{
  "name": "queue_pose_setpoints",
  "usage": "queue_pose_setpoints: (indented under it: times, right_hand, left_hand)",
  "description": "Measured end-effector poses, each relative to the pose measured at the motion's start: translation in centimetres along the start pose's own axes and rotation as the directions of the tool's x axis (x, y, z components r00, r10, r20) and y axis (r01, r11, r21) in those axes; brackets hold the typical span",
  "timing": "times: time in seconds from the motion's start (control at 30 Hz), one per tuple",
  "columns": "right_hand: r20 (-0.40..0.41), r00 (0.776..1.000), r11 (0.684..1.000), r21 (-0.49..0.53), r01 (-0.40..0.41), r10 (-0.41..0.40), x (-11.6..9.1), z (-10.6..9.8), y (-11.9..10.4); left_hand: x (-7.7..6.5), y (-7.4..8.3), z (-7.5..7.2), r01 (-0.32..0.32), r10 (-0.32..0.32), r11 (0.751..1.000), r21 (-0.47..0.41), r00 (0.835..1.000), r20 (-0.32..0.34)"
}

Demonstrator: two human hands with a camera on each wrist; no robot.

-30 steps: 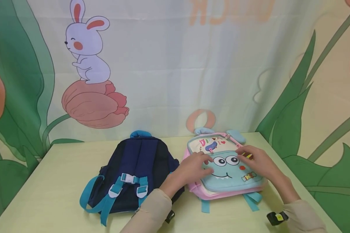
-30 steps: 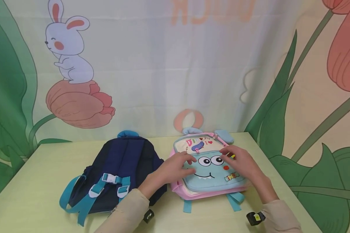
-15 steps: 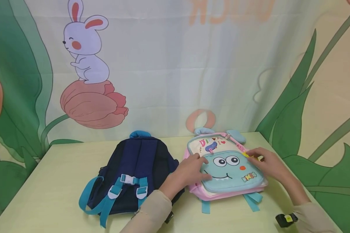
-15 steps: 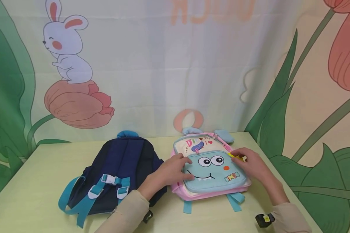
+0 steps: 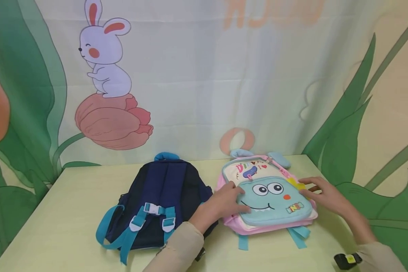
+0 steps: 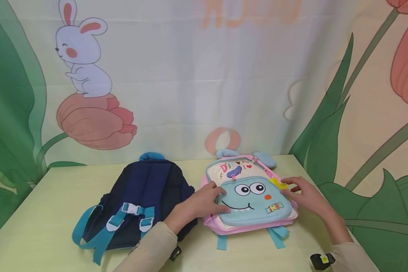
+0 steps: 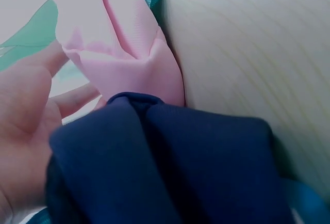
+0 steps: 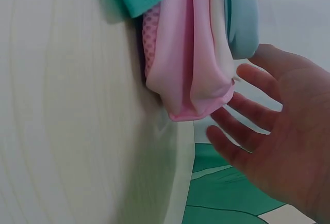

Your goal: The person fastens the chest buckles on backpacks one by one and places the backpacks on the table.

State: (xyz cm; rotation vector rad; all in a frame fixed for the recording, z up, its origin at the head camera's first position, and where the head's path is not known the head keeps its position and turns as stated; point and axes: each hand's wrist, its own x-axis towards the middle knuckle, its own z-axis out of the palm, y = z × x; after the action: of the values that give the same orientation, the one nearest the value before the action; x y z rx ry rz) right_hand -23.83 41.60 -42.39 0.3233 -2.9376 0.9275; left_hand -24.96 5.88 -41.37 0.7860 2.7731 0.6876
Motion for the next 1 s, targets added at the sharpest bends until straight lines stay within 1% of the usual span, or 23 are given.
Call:
queue_pose_setpoints:
  times: [0.1,0.2,0.43,0.57,0.67,0.77,0.9,1.0]
  right_hand:
    - [0.062,0.998,1.0,0.015,-0.005,0.004,0.0,-0.1,0.3]
    - [0.108,0.994,1.0,0.027,-0.008,0.005,0.1,-0.2,0.6]
    - [0.18,0.984,0.997,0.076,-0.028,0.014,0.1,-0.1,0.6]
    - [0.225,0.974,0.992,0.116,-0.054,0.026,0.0,-0.1,0.3]
    - [0.234,0.972,0.987,0.144,-0.072,0.037,-0.2,-0.2,0.3]
    - [0.227,0.973,0.985,0.154,-0.082,0.046,-0.6,-0.4,0.5]
    - [0.214,0.976,0.985,0.151,-0.083,0.049,-1.0,-0.7,0.7]
    - [0.197,0.98,0.988,0.136,-0.071,0.043,-1.4,-1.0,0.7]
  left_hand:
    - [-0.1,0.0,-0.1,-0.003,0.003,1.0,-0.013,1.0,0.016]
    - [-0.2,0.0,0.0,-0.007,0.007,1.0,-0.022,1.0,0.017]
    - [-0.4,-0.2,0.4,-0.026,0.026,0.999,-0.032,1.0,0.002]
    - [-0.4,-0.4,0.5,-0.025,0.027,0.998,-0.055,0.999,0.028]
    - [-0.3,-0.5,0.3,-0.031,0.039,0.995,-0.094,0.996,0.078]
    - [-0.2,-0.5,0.1,-0.051,0.066,0.992,-0.117,0.99,0.124]
    - [-0.1,-0.6,-0.1,-0.066,0.086,0.99,-0.129,0.984,0.156]
    - [0.0,-0.8,-0.1,-0.06,0.087,0.987,-0.147,0.98,0.18]
